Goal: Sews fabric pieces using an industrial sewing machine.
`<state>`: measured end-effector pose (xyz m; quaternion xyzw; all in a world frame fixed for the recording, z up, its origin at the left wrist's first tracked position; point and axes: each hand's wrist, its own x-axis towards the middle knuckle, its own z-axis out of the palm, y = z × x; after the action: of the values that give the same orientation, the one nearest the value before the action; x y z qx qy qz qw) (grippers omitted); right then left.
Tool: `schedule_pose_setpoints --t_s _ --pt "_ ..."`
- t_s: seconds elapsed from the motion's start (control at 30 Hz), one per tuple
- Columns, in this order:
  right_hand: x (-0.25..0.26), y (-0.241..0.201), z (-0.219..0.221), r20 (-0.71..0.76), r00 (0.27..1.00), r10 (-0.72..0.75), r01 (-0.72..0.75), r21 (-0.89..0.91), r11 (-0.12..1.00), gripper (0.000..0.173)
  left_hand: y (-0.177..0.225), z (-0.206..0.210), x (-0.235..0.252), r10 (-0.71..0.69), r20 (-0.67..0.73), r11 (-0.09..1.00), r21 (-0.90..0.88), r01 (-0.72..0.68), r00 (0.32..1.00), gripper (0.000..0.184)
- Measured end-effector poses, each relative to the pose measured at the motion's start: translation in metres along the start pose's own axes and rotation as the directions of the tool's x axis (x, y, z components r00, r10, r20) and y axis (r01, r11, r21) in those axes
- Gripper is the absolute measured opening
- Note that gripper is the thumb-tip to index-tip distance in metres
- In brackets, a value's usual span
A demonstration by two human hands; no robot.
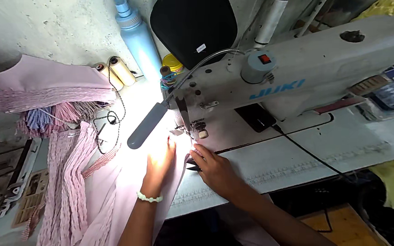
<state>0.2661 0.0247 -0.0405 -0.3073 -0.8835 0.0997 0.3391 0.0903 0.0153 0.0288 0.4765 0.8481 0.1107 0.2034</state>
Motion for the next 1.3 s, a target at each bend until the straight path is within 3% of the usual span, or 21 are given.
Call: schedule_pose_setpoints --t_s 0.07,0.13,0.23,0.33,0.47,0.7,1.03,1.17,1.3 --pt "0.001 -0.002 -0.001 0.011 1.0 -0.003 0.004 -0.022 1.0 0.035 0.002 0.009 -0.009 0.175 -0.138 0.983 0.078 -0.166 0.975 0.025" --pt "0.001 -0.003 0.0 0.015 1.0 -0.01 0.01 -0.049 0.999 0.035 -0.002 0.024 -0.016 0.397 -0.259 0.918 0.102 -0.383 0.881 0.023" --pt "0.002 -0.004 0.0 0.025 0.999 -0.034 0.036 -0.089 0.995 0.03 -0.014 0.046 -0.023 0.536 -0.348 0.831 0.061 -0.552 0.769 0.02" --pt "0.004 -0.004 -0.001 0.038 0.997 -0.07 0.073 -0.101 0.992 0.023 -0.025 0.053 -0.029 0.556 -0.372 0.814 0.064 -0.577 0.744 0.027" --pt "0.005 -0.004 -0.003 0.065 0.994 -0.092 0.101 -0.152 0.983 0.032 -0.034 0.05 -0.029 0.607 -0.33 0.786 0.115 -0.607 0.723 0.03" --pt "0.005 -0.012 -0.003 0.049 0.995 -0.088 0.097 -0.219 0.971 0.027 -0.045 0.047 -0.035 0.627 -0.265 0.774 0.103 -0.624 0.733 0.037" --pt "0.005 -0.022 0.005 -0.018 1.0 0.005 -0.01 -0.341 0.94 0.027 -0.053 0.028 0.013 0.813 -0.114 0.573 -0.015 -0.82 0.57 0.035" --pt "0.004 -0.022 0.007 -0.036 0.999 0.028 -0.038 -0.333 0.942 0.028 -0.049 0.037 0.009 0.806 -0.187 0.587 0.129 -0.799 0.562 0.035" --pt "0.006 -0.021 -0.002 0.055 0.997 0.062 -0.047 -0.239 0.97 0.039 -0.044 0.041 -0.002 0.757 -0.23 0.652 0.195 -0.733 0.612 0.036"
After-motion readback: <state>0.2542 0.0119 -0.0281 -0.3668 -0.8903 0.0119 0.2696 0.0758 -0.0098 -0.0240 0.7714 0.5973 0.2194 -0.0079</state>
